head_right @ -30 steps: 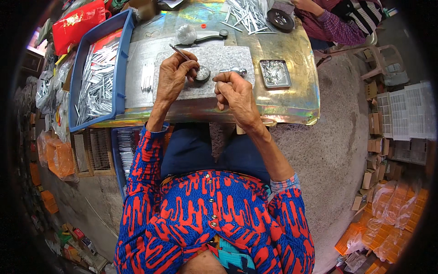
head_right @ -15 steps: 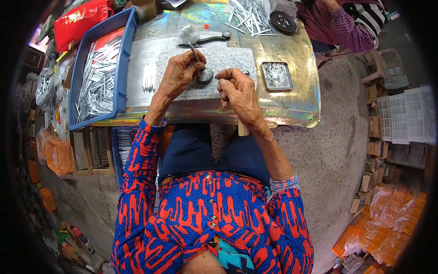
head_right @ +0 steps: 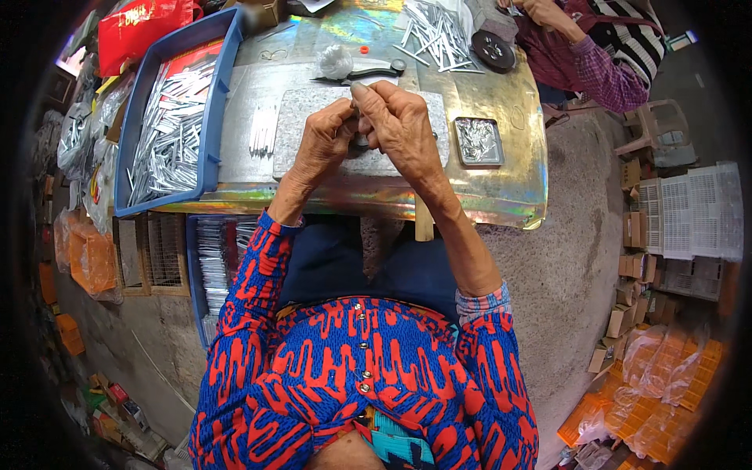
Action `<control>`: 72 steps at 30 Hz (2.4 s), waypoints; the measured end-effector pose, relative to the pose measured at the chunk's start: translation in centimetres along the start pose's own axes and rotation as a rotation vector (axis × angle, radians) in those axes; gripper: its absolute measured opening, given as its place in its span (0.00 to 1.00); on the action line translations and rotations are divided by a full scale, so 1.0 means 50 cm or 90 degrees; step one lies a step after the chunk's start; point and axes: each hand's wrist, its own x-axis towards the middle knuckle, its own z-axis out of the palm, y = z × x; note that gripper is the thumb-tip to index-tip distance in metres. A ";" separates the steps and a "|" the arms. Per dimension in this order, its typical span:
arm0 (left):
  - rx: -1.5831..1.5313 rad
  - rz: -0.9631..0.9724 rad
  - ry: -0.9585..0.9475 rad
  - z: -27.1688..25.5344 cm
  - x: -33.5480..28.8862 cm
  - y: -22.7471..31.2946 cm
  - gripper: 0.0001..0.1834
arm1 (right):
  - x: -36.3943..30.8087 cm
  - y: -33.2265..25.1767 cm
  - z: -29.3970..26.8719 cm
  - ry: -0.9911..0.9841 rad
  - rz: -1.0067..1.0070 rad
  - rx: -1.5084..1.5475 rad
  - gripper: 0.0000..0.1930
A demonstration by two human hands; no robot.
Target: The person assembles metal components by attaching small fasteners onto metal strips and hammering them into place on a stone block.
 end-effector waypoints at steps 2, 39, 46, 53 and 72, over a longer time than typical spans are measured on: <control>-0.012 -0.004 0.003 0.003 0.000 -0.008 0.04 | 0.002 0.000 -0.003 0.003 0.022 0.012 0.15; -0.090 -0.049 -0.009 -0.001 -0.003 -0.004 0.06 | -0.172 0.026 -0.076 0.118 -0.043 -0.279 0.09; -0.104 -0.047 0.002 -0.006 -0.008 -0.007 0.06 | -0.147 -0.029 -0.056 0.207 -0.431 -0.453 0.08; -0.073 -0.055 -0.013 -0.003 -0.009 -0.014 0.04 | -0.141 0.036 -0.080 0.156 -0.222 -0.574 0.06; -0.538 -0.391 0.029 -0.025 0.005 -0.008 0.09 | -0.185 0.123 -0.114 0.137 -0.096 -0.742 0.14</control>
